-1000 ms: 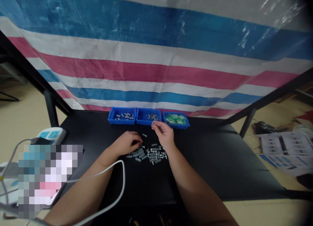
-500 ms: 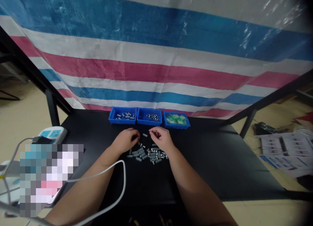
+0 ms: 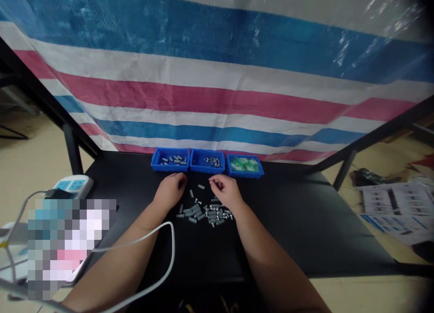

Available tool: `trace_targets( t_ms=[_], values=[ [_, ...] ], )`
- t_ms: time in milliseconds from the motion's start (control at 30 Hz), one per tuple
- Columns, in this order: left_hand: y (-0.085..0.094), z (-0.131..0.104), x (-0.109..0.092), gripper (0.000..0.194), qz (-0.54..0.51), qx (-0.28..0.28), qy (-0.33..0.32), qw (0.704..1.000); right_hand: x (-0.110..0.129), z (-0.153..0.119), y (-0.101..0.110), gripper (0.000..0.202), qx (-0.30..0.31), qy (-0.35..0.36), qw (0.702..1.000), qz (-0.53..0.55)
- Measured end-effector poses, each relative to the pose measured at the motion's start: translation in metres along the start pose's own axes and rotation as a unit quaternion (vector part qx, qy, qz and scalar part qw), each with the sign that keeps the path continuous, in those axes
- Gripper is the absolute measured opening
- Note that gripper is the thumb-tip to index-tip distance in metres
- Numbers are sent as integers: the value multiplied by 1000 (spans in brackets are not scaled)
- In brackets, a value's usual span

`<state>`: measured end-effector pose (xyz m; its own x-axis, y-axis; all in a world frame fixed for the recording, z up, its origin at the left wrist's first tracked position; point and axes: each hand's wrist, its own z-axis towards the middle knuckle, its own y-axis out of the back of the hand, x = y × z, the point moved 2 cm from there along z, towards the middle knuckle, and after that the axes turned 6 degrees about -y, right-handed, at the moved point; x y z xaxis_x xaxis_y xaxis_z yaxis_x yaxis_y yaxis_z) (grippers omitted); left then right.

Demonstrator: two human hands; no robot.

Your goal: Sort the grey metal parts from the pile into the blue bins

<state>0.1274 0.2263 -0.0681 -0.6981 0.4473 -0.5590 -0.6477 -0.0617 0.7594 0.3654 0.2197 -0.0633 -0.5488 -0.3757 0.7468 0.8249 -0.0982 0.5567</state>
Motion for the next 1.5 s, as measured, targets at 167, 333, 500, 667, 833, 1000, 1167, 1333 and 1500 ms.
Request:
trace_targets(
  t_ms=[167, 333, 500, 667, 833, 1000, 1167, 1333, 1500],
  values=[
    [3, 2, -15, 6, -145, 18, -33, 989, 9, -4, -5, 28, 42, 50, 998, 22],
    [3, 0, -30, 12, -219, 38, -93, 970, 21, -6, -10, 19, 86, 65, 993, 51],
    [3, -2, -35, 13, -236, 44, -101, 966, 25, -6, -13, 9, 111, 7, 985, 129],
    [9, 0, -37, 12, -207, 54, -133, 968, 17, -5, -15, 8, 112, -18, 980, 163],
    [12, 2, -27, 15, -125, 91, -141, 978, 2, 4, -9, 17, -35, -27, 972, 230],
    [9, 1, -19, 32, -91, 129, -144, 977, -11, 9, -3, 46, -34, -10, 976, 215],
    [4, -1, -12, 48, -56, 150, -164, 973, -10, 6, 21, 25, -76, -3, 992, 99],
    [0, -2, -3, 35, -34, 144, -162, 976, -6, 3, 39, 16, -43, -19, 998, 35],
    [4, -1, -8, 22, -45, 140, -155, 977, -13, 1, 39, 19, -11, -37, 999, 6]
  ],
)
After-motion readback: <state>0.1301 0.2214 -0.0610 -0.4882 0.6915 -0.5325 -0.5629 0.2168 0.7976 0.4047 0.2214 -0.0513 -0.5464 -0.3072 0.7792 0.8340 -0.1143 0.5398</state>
